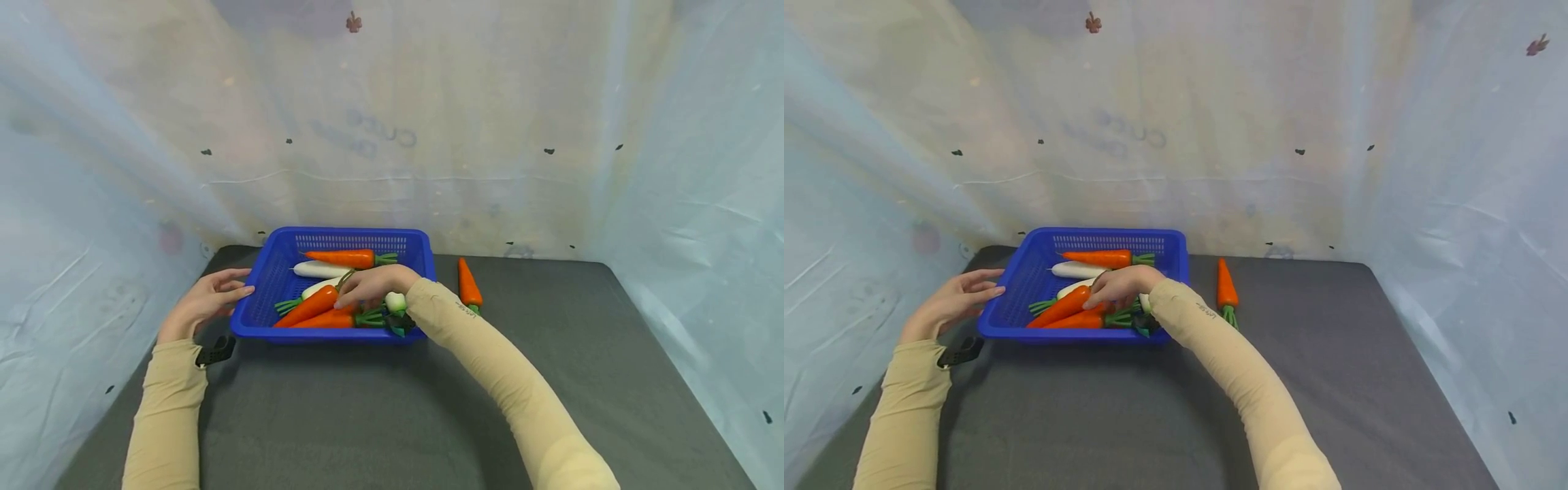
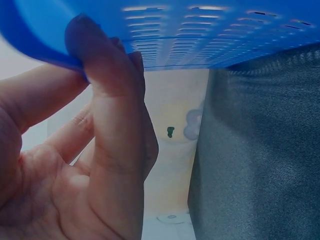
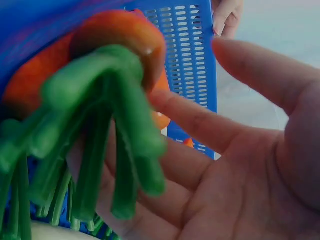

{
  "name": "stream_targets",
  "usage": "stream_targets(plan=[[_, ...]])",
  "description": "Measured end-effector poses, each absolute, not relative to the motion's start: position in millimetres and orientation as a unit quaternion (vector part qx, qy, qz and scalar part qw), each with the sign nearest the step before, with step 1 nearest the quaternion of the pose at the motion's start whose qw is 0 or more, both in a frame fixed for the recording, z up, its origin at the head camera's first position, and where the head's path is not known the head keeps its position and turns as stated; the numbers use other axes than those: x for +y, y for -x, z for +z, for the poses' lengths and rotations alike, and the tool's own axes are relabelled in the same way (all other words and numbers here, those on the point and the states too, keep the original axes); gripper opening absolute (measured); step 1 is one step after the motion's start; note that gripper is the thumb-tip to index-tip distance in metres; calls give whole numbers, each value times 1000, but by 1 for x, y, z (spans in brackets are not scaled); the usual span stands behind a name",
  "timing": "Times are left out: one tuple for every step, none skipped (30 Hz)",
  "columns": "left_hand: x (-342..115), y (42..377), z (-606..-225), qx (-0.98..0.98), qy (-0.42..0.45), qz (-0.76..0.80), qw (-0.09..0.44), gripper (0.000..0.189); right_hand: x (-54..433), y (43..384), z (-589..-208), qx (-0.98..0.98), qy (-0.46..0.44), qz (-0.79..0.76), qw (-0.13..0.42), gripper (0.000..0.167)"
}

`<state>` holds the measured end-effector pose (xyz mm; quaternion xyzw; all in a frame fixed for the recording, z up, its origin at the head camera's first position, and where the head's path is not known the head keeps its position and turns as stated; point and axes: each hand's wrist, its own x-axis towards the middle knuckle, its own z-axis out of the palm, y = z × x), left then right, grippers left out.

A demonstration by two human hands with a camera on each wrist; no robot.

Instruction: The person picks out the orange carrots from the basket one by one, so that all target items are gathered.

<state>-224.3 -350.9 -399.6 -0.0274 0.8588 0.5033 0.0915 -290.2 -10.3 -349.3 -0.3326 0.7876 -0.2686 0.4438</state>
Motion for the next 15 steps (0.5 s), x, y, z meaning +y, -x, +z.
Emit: stream_targets(plan=[[-351,225,-399,858,26,505,91,73,-10,291,-349,785,334,-268,447,36],[-352,225,-399,857,23,506,91,73,-9,291,-348,784,335,-268,449,34],[-352,225,-399,857,21,507,91,73,-9,292,-347,782,336,-268,452,32],[-352,225,-398,856,19,509,92,73,-8,292,-347,781,338,-266,452,32],[-352,225,-398,856,18,508,92,73,-8,293,-347,782,340,-263,452,33],[-352,225,-398,856,18,508,93,73,-8,293,-347,784,340,-259,451,34],[-352,225,-398,856,16,508,94,73,-8,293,-347,785,341,-256,450,37],[-352,225,-398,856,14,508,95,73,-8,293,-347,785,341,-254,450,39],[-352,224,-398,856,14,508,96,73,-8,293,-347,787,340,-250,450,42],[-352,224,-398,857,15,506,96,73,-8,293,-347,788,339,-247,450,44],[-353,224,-398,857,14,505,96,73,-8,293,-347,790,337,-245,450,45],[-353,224,-398,857,16,505,97,72,-7,292,-347,791,335,-243,450,45],[-353,224,-398,858,16,505,97,72,-7,292,-347,792,333,-241,451,45],[-353,225,-399,858,16,504,97,72,-6,292,-346,793,331,-238,453,45],[-353,225,-399,858,16,504,98,72,-6,292,-345,794,329,-236,455,45]])
